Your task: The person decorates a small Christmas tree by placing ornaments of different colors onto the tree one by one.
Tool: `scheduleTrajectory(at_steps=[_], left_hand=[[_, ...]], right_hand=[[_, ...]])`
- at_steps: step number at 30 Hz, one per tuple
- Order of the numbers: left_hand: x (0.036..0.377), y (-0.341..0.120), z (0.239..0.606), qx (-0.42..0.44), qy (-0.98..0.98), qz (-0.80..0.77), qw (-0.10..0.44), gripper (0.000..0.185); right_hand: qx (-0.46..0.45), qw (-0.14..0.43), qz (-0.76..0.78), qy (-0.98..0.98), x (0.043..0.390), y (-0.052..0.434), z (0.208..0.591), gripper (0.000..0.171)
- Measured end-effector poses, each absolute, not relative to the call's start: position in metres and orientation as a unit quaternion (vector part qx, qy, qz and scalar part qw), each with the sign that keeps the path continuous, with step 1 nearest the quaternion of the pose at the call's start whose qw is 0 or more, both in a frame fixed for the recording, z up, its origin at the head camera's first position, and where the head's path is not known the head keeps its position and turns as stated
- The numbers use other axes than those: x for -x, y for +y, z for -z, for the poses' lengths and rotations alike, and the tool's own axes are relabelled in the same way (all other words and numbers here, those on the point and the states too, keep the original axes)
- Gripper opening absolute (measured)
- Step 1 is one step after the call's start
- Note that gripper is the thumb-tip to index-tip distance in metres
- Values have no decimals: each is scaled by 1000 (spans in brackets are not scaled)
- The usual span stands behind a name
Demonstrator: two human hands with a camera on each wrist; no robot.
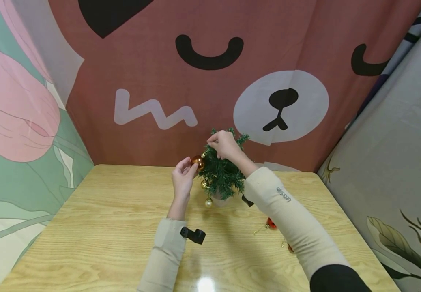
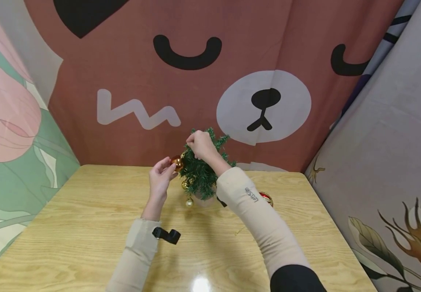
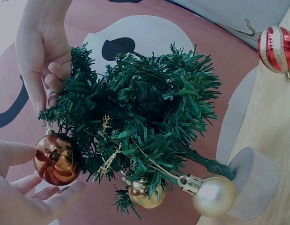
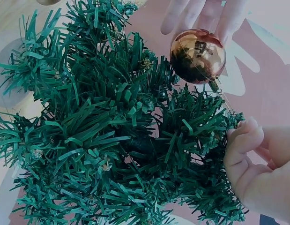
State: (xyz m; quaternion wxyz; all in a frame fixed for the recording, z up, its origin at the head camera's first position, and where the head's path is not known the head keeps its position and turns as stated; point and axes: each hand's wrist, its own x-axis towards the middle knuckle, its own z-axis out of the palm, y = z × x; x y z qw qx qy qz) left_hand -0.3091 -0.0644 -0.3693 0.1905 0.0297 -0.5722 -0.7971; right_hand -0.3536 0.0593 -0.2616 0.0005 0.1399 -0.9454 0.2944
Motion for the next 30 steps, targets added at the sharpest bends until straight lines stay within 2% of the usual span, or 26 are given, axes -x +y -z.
scheduleTrajectory(at_steps=[16, 30], left_hand=[[306, -64, 370, -21, -574, 796, 189, 33], [301, -63, 369, -20, -593, 777, 210, 29]], right_hand=[[-163, 3, -311, -936, 348, 64, 261, 25], [-196, 21, -355, -914, 342, 71, 259, 25]])
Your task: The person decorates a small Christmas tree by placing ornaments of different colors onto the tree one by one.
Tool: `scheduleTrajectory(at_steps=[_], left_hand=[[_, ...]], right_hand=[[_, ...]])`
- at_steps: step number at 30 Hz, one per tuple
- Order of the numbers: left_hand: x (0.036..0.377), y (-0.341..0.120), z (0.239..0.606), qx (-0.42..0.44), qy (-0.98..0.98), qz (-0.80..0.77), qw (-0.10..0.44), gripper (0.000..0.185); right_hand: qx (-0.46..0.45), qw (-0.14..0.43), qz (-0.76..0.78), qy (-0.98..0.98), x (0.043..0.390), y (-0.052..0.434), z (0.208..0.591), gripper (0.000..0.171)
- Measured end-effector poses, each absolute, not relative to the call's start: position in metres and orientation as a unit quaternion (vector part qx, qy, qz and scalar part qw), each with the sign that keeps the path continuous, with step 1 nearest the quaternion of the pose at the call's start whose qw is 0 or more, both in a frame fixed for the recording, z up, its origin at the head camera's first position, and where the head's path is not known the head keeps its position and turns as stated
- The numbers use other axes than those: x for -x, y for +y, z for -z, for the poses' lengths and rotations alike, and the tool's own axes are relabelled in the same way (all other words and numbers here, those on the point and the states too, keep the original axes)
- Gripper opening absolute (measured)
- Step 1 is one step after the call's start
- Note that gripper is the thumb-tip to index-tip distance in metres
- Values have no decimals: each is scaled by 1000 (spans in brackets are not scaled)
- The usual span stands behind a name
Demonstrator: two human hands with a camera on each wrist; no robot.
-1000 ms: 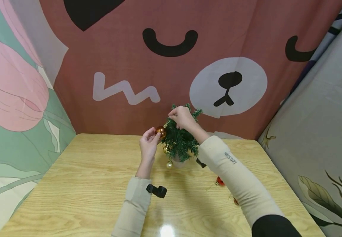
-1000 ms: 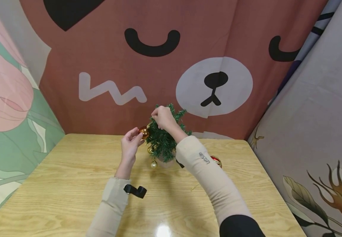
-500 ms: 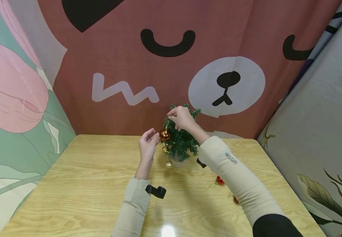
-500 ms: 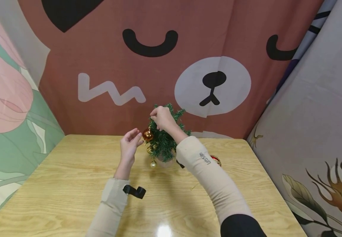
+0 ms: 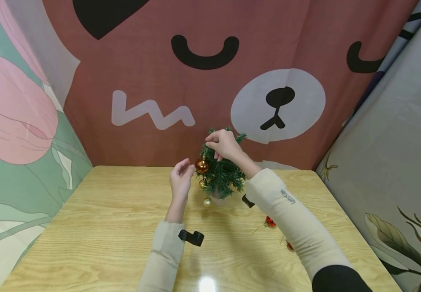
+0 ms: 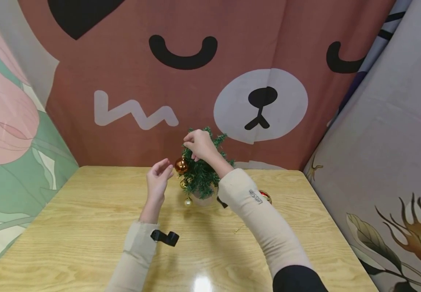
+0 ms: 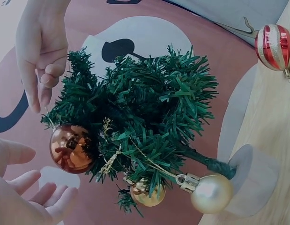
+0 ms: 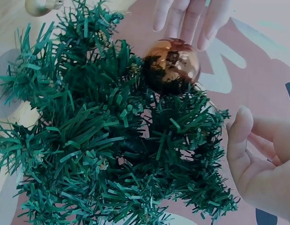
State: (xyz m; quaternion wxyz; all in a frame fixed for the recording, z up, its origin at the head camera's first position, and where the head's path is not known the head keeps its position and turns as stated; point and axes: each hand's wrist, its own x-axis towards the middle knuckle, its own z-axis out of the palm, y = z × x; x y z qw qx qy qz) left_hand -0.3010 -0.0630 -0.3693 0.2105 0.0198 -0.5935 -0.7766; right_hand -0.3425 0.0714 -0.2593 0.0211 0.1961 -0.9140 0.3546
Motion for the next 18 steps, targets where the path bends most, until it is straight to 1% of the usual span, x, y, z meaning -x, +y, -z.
scheduleTrajectory(at_steps=[8, 18], left_hand=[[293, -64, 368, -10, -631, 729, 265, 21], [283, -63, 371, 57, -649, 693, 308, 15]], right_hand=[[-238, 40, -403, -883, 331, 85, 257, 22], [-255, 55, -457, -850, 321, 107, 260, 22]])
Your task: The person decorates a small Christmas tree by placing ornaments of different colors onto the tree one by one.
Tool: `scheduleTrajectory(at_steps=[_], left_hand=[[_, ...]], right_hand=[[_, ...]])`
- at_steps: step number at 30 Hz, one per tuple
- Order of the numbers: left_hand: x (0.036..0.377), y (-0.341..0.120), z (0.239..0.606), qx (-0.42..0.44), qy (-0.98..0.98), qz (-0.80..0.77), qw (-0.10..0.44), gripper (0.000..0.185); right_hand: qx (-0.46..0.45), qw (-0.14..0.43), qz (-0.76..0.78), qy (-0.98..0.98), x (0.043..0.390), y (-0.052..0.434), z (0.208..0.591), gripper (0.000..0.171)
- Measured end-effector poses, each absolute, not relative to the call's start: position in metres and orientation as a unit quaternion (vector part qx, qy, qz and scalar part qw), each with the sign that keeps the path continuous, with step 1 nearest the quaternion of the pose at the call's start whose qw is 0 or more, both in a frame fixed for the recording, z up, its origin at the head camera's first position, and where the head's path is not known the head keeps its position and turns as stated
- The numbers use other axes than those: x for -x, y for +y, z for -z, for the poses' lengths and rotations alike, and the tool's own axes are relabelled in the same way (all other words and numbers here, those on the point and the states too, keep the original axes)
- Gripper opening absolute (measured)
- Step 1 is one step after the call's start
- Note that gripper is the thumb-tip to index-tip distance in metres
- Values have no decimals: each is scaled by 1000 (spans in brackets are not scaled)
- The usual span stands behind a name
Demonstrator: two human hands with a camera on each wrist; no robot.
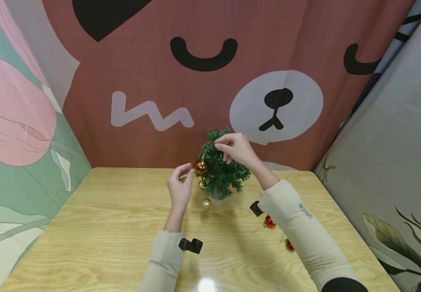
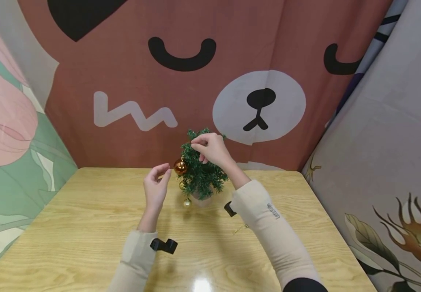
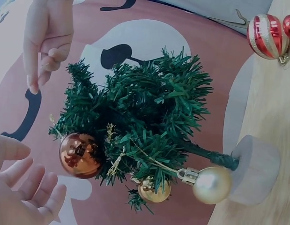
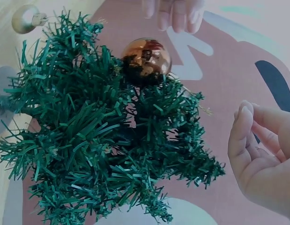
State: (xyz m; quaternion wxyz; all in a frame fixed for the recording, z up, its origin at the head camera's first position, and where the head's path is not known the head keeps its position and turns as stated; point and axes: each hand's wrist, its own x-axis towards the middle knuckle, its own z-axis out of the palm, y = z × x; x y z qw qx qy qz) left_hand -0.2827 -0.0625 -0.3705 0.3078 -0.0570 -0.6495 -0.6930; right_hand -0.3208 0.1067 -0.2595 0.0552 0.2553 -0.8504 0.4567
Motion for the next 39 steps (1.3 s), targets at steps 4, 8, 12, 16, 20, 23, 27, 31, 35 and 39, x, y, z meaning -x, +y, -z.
scheduleTrajectory(at_steps=[4, 8, 12, 16, 20, 23, 27, 31, 35, 39], left_hand=[[280, -59, 372, 89, -660, 672, 325, 15], [276, -55, 375, 114, -676, 639, 349, 13], [274, -50, 380, 137, -687, 612, 366, 12], [272, -46, 386, 165, -700, 586, 374, 11], [269, -41, 389, 187, -712, 560, 380, 10], [266, -38, 390, 197, -719, 546, 382, 10], [263, -33, 395, 205, -729, 529, 383, 11], [260, -27, 403, 205, -739, 519, 379, 12], [257, -21, 408, 205, -748, 512, 369, 13], [255, -16, 411, 198, -765, 495, 361, 15]], right_hand=[[-267, 65, -474, -837, 315, 112, 259, 22], [-268, 68, -489, -827, 309, 117, 261, 22], [-265, 64, -502, -821, 304, 123, 267, 23], [-258, 67, -513, -816, 302, 130, 273, 24], [-254, 65, -525, -810, 299, 138, 278, 25], [-252, 59, -536, -804, 296, 143, 279, 25], [-241, 53, -547, -800, 290, 149, 278, 26], [-236, 52, -555, -796, 290, 157, 283, 27], [-246, 55, -565, -785, 289, 165, 289, 26], [-246, 54, -570, -782, 286, 174, 295, 23]])
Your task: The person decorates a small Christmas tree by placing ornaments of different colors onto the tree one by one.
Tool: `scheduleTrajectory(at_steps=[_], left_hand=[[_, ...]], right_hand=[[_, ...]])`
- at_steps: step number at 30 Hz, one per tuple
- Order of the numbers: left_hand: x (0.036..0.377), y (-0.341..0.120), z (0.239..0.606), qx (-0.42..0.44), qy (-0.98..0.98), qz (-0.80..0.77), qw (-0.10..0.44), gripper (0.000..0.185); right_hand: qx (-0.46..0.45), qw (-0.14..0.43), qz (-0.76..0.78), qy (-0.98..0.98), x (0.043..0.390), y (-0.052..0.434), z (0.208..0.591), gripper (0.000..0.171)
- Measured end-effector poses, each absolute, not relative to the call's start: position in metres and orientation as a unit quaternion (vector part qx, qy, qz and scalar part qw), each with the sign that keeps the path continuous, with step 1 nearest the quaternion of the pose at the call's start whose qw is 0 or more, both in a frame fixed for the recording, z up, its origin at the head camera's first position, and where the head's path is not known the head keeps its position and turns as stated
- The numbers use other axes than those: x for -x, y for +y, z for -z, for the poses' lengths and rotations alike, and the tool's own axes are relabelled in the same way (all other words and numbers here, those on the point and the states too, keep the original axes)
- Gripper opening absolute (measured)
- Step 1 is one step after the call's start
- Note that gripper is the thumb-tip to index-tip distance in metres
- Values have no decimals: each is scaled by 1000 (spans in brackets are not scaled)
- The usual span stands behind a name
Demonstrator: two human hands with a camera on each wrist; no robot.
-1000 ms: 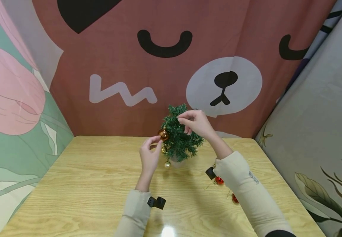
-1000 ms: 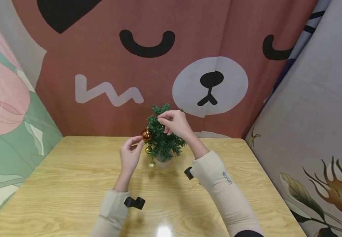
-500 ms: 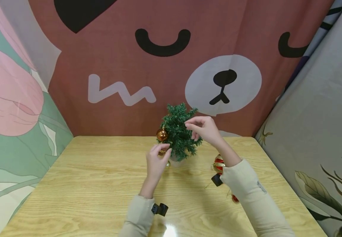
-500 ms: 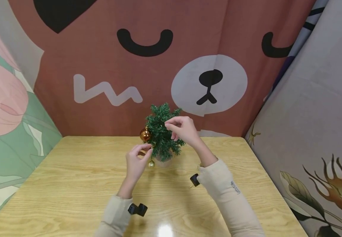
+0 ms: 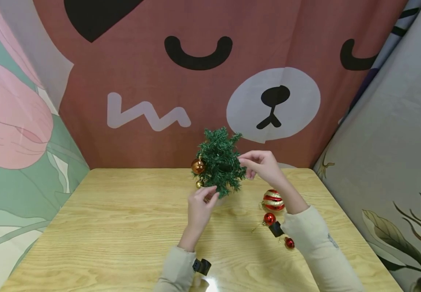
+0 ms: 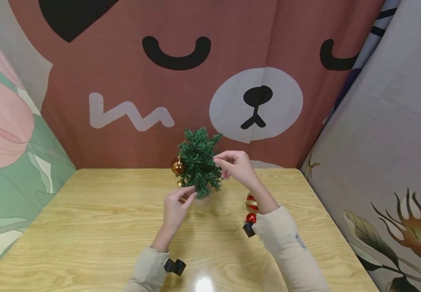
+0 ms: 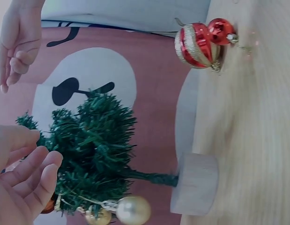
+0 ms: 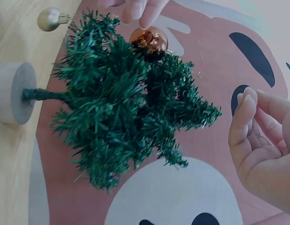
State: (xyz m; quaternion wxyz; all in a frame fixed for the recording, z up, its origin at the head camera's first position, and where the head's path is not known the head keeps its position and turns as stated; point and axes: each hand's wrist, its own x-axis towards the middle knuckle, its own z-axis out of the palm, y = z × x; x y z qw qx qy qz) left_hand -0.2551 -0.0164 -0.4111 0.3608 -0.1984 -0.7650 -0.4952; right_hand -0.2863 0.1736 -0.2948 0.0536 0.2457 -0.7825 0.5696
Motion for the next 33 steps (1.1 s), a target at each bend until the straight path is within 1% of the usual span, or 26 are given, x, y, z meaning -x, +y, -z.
scheduleTrajectory(at_steps=[9, 13, 18, 25, 33], left_hand=[[256, -8, 421, 194, -795, 465, 338, 18], [257, -5, 424, 186, -805, 458, 329, 19], [260, -2, 426, 183, -808, 449, 335, 19], [264, 2, 426, 186, -815, 430, 341, 20], [264, 2, 423, 187, -825, 411, 339, 20]], right_hand=[[-235, 40, -585, -775, 278, 192, 312, 19], [-231, 29, -583, -778, 273, 200, 320, 22], [-215, 18, -583, -784, 266, 211, 333, 22], [-207, 9, -598, -774, 256, 228, 354, 13], [-169, -7, -585, -793, 239, 240, 380, 20]])
